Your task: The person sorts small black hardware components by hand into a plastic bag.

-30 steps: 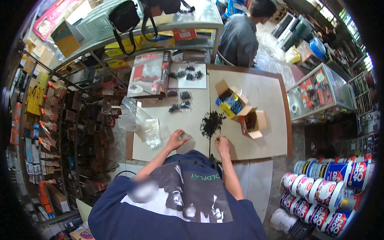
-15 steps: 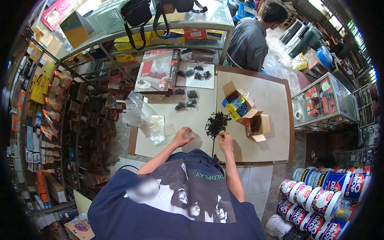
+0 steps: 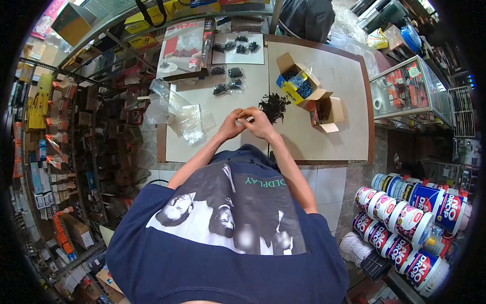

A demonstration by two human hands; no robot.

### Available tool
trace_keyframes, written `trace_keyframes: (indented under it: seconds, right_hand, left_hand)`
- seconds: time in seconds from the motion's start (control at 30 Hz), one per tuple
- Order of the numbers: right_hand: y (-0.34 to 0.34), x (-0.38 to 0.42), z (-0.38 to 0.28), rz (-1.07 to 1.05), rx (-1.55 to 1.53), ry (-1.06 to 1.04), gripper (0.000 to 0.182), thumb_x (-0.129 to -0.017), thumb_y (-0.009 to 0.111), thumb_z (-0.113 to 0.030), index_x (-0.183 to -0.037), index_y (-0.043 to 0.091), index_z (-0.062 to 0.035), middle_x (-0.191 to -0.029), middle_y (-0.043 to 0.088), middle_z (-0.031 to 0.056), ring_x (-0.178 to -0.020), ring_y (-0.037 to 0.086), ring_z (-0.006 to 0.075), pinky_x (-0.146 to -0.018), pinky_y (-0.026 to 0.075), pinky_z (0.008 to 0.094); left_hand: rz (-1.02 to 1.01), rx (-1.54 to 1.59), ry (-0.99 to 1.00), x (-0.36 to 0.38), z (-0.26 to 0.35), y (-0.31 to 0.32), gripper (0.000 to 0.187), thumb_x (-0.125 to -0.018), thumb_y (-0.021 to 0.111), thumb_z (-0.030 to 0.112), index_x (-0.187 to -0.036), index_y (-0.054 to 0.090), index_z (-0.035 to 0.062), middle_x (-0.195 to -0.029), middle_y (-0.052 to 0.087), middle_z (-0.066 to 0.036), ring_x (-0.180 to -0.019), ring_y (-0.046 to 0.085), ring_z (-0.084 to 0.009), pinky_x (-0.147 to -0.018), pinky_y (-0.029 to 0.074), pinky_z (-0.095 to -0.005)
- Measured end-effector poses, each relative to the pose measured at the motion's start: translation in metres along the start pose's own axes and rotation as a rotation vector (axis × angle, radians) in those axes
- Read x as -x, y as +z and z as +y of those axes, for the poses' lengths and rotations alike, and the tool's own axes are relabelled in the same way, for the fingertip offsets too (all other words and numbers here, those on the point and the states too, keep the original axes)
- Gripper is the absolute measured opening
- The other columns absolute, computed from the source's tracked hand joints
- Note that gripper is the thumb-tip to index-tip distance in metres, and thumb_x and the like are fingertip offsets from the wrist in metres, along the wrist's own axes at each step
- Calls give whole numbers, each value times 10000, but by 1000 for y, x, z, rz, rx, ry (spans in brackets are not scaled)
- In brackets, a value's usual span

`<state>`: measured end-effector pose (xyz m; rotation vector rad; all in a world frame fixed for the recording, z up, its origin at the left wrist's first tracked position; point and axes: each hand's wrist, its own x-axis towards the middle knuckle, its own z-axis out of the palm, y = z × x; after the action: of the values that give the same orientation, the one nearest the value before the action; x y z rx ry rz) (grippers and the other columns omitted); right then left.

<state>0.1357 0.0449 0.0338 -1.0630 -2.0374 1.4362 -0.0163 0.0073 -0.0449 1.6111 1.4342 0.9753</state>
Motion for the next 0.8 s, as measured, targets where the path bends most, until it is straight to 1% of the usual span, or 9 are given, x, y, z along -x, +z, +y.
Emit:
trace_keyframes:
  seconds: [0.13,0.23,0.3,0.47,0.53,0.57,0.63,0.73,0.8]
  right_hand:
    - [-1,2,10,31,-8,25,182,-810,652,-129,-951,641,-15,-958,583,74,-896,581,157,-713,478,261]
    - [-9,3,18,60,6,72,182,-810,654,-131,-940,643,-4,-932,603,68,-850,588,146,-712,479,256]
    - [-12,5,22,78,-67,137,196,-817,635,-147,-951,651,-4,-915,612,106,-820,607,193,-715,487,294]
    - [-9,8,22,122,-36,108,201,-811,641,-151,-951,649,-7,-901,607,112,-784,603,197,-688,486,287]
    - [-8,5,7,140,122,97,223,-767,669,-161,-942,654,-24,-915,593,129,-845,593,246,-748,480,322]
    - [-8,4,8,142,121,97,223,-767,669,-161,-942,654,-24,-915,593,129,-845,593,246,-748,480,322]
    - [-6,3,9,138,293,-127,264,-715,691,-168,-951,651,-57,-1012,560,155,-963,550,308,-840,452,364]
    - [2,3,2,110,423,-182,291,-691,697,-172,-966,642,-94,-1126,505,172,-1079,481,340,-910,408,404]
    - [7,2,2,83,473,-150,299,-692,697,-178,-976,637,-107,-1159,482,170,-1106,459,340,-915,405,416]
  left_hand:
    - [22,82,-10,1,7,-2,380,-734,717,196,-1008,537,3,-959,582,-144,-894,579,-263,-803,454,-338]
    - [12,71,5,1,4,-3,364,-753,711,209,-1001,534,10,-936,589,-129,-880,576,-229,-789,454,-327]
    - [12,83,-8,2,4,-1,355,-763,707,216,-994,534,11,-925,591,-123,-875,573,-217,-785,453,-321]
    - [-14,91,-24,4,5,0,340,-774,703,225,-981,533,14,-911,592,-112,-866,565,-196,-778,452,-314]
    - [-32,127,-70,3,8,-2,357,-750,716,235,-968,544,12,-906,601,-151,-843,599,-280,-753,473,-339]
    - [-34,126,-69,1,6,-1,357,-750,716,235,-968,544,12,-906,601,-151,-843,599,-280,-753,473,-339]
    - [-1,65,-39,1,0,1,358,-737,721,230,-964,546,16,-909,607,-152,-842,611,-280,-737,483,-345]
    - [15,45,83,-1,-3,4,370,-717,724,210,-978,547,17,-912,612,-158,-854,619,-288,-735,491,-357]
    - [-5,3,62,-1,-3,4,367,-711,724,199,-978,544,23,-899,619,-150,-862,622,-289,-735,495,-360]
